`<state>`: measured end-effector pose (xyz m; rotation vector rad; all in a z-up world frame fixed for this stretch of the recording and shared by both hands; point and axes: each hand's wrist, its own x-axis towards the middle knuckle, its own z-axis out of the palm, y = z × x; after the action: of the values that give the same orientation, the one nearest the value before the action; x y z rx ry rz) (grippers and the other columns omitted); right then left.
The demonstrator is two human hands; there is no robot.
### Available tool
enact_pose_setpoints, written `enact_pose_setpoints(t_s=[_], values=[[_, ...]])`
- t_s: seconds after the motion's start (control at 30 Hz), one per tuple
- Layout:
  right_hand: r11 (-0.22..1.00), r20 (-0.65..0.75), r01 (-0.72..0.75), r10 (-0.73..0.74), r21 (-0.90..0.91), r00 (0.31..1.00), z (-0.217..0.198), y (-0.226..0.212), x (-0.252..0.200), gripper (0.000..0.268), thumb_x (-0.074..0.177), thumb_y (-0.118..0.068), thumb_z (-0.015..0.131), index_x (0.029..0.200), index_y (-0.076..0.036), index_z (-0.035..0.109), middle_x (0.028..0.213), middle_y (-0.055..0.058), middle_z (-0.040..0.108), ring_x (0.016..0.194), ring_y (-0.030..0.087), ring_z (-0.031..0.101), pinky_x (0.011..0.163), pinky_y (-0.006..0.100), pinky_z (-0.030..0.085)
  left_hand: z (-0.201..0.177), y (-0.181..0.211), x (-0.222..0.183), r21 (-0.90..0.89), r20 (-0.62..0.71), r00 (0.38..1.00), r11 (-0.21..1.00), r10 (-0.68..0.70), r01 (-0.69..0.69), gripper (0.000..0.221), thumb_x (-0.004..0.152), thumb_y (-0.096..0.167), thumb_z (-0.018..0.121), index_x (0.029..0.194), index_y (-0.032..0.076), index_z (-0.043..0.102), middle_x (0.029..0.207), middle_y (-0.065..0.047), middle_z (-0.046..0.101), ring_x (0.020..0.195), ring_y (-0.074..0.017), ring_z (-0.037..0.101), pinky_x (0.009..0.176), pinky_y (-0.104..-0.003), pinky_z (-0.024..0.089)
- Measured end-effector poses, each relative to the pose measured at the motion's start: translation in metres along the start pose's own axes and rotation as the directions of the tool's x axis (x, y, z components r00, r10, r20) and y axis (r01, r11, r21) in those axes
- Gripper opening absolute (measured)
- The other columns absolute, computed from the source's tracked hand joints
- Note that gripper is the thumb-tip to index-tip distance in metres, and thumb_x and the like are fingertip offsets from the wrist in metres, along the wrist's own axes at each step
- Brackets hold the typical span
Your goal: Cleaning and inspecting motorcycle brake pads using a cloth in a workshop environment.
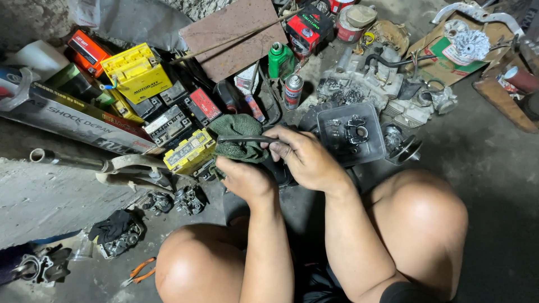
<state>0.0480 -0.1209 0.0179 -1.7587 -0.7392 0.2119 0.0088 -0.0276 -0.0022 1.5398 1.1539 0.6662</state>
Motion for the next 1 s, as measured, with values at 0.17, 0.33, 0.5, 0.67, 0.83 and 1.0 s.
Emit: enact_pose_setpoints(t_s=[0.17, 0.33, 0.5, 0.67, 0.83, 1.0], values=[[0.991, -0.019, 0.102, -0.104, -0.091, 0.994, -0.002, 0.001, 0.001, 0.018, 0.105, -0.013, 0.053, 0.107, -0.006, 0.069, 0.071, 0.010, 0.067, 0.069, 0.035, 0.061, 0.072, 0.045, 0.053, 0.012, 0.033, 0.010, -0.699, -0.023, 0.894, 0.647, -0.447, 0.306, 0.045, 0.095, 0.031, 0.063, 0.107, -0.012, 0.071, 0.104, -0.029, 0.073, 0.096, -0.0259, 0.065, 0.095, -0.042, 0.050], [0.977, -0.059, 0.149, -0.159, -0.150, 0.985, -0.005, 0.013, 0.001, 0.019, 0.105, -0.014, 0.054, 0.108, -0.006, 0.072, 0.071, 0.010, 0.067, 0.071, 0.033, 0.059, 0.075, 0.043, 0.052, 0.005, -0.002, 0.025, -0.817, 0.455, 0.839, 0.234, -0.298, 0.526, 0.024, 0.097, 0.027, 0.060, 0.091, 0.007, 0.071, 0.090, -0.013, 0.075, 0.080, -0.0254, 0.070, 0.069, -0.033, 0.058], [0.984, -0.260, 0.104, -0.140, -0.148, 0.955, -0.005, 0.023, 0.001, 0.023, 0.107, -0.019, 0.053, 0.104, -0.009, 0.073, 0.068, 0.006, 0.065, 0.069, 0.031, 0.059, 0.076, 0.042, 0.052, 0.002, 0.026, 0.017, -0.699, 0.684, 0.708, 0.121, -0.176, 0.705, 0.011, 0.079, 0.016, 0.063, 0.076, 0.006, 0.064, 0.084, -0.014, 0.070, 0.087, -0.0319, 0.069, 0.079, -0.044, 0.058], [0.998, -0.439, 0.060, -0.064, -0.023, 0.896, -0.001, 0.024, 0.003, 0.027, 0.111, -0.018, 0.045, 0.105, -0.008, 0.069, 0.069, 0.006, 0.059, 0.067, 0.022, 0.054, 0.074, 0.037, 0.051, 0.018, 0.016, 0.001, -0.581, 0.528, 0.825, 0.624, -0.201, 0.523, 0.039, 0.084, 0.024, 0.071, 0.117, 0.003, 0.070, 0.106, -0.016, 0.071, 0.101, -0.0235, 0.065, 0.097, -0.046, 0.052], [0.989, -0.513, 0.124, -0.065, 0.082, 0.856, -0.004, 0.043, 0.003, 0.028, 0.112, -0.019, 0.043, 0.103, -0.005, 0.066, 0.069, 0.004, 0.057, 0.069, 0.017, 0.053, 0.075, 0.032, 0.048, 0.024, 0.004, -0.001, -0.537, 0.453, 0.891, 0.794, -0.012, 0.284, 0.030, 0.088, 0.015, 0.072, 0.114, 0.001, 0.068, 0.104, -0.017, 0.069, 0.103, -0.0225, 0.062, 0.096, -0.042, 0.054], [0.742, -0.380, 0.095, 0.224, 0.664, 0.898, -0.012, 0.034, -0.003, 0.026, 0.110, -0.023, 0.049, 0.108, -0.001, 0.062, 0.070, 0.000, 0.047, 0.065, 0.006, 0.041, 0.072, 0.026, 0.051, 0.021, 0.007, -0.002, -0.629, 0.442, 0.877, 0.762, 0.188, 0.154, 0.028, 0.093, 0.015, 0.065, 0.120, 0.006, 0.069, 0.100, -0.012, 0.070, 0.097, -0.0176, 0.062, 0.093, -0.038, 0.054]])
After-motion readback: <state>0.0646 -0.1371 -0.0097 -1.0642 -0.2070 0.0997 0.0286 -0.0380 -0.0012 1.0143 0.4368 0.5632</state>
